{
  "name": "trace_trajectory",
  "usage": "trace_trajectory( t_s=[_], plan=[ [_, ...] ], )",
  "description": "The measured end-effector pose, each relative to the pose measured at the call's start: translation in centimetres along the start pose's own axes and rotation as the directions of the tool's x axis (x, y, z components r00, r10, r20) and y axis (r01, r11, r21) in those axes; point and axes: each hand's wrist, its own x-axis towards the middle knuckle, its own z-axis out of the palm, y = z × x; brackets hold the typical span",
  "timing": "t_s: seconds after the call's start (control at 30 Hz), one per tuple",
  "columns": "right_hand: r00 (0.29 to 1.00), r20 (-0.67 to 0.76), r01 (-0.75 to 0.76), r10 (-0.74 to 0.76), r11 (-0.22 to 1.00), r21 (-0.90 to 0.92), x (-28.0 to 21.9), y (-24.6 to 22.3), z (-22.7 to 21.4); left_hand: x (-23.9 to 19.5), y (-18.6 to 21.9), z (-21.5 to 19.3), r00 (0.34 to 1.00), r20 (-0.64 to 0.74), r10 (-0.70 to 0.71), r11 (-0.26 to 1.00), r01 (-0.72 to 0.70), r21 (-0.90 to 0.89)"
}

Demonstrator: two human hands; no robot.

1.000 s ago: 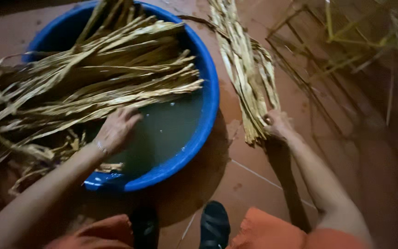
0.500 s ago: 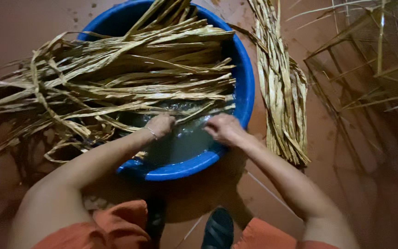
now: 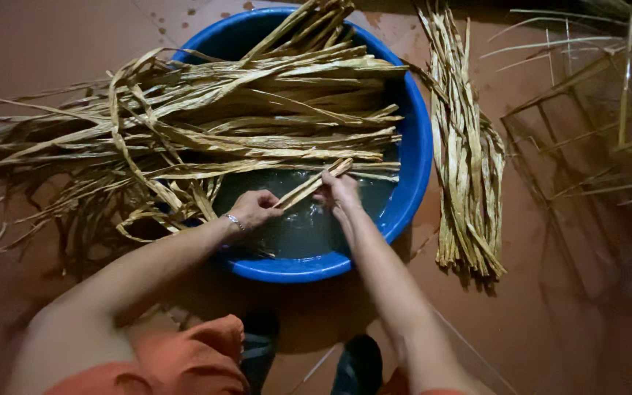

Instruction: The person sits on the floor and repeatedly dips bundles of dried plant stalks into a blue basin filled with water. They submerge the stalks, agitate them slightly, and then place them on the floor beside the basin. The process is repeated continuously with multiple bundles.

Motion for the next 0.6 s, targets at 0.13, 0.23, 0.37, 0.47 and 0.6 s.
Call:
trace_trajectory(
  t_s=[0.13,0.23,0.37,0.47,0.6],
  plan=[
    [0.997,-0.005,-0.07,0.077,0.926,0.37,-0.2,1.6,1.7,1.9,0.1,-0.8,0.998,0.056,-0.007,0.985,-0.003,0.175],
    [0.991,-0.057,-0.089,0.119,0.921,0.379,-1.8,2.4,2.4,1.9,1.0,-0.7,0.997,0.047,0.054,0.964,-0.064,0.257],
    [0.996,-0.087,0.051,-0.03,0.968,0.247,-4.1,1.1,2.9,2.2,4.8,-1.8,0.993,-0.122,0.004,0.958,0.031,0.286],
    [0.97,-0.212,0.129,-0.121,0.991,0.028,-5.9,0.2,3.1,0.5,7.6,-3.3,0.94,-0.224,0.256,0.917,-0.163,0.364],
    [0.951,-0.194,0.25,-0.24,0.968,0.03,-5.4,0.2,3.1,-0.9,10.0,-2.7,0.619,-0.176,0.765,0.548,-0.483,0.683]
  ],
)
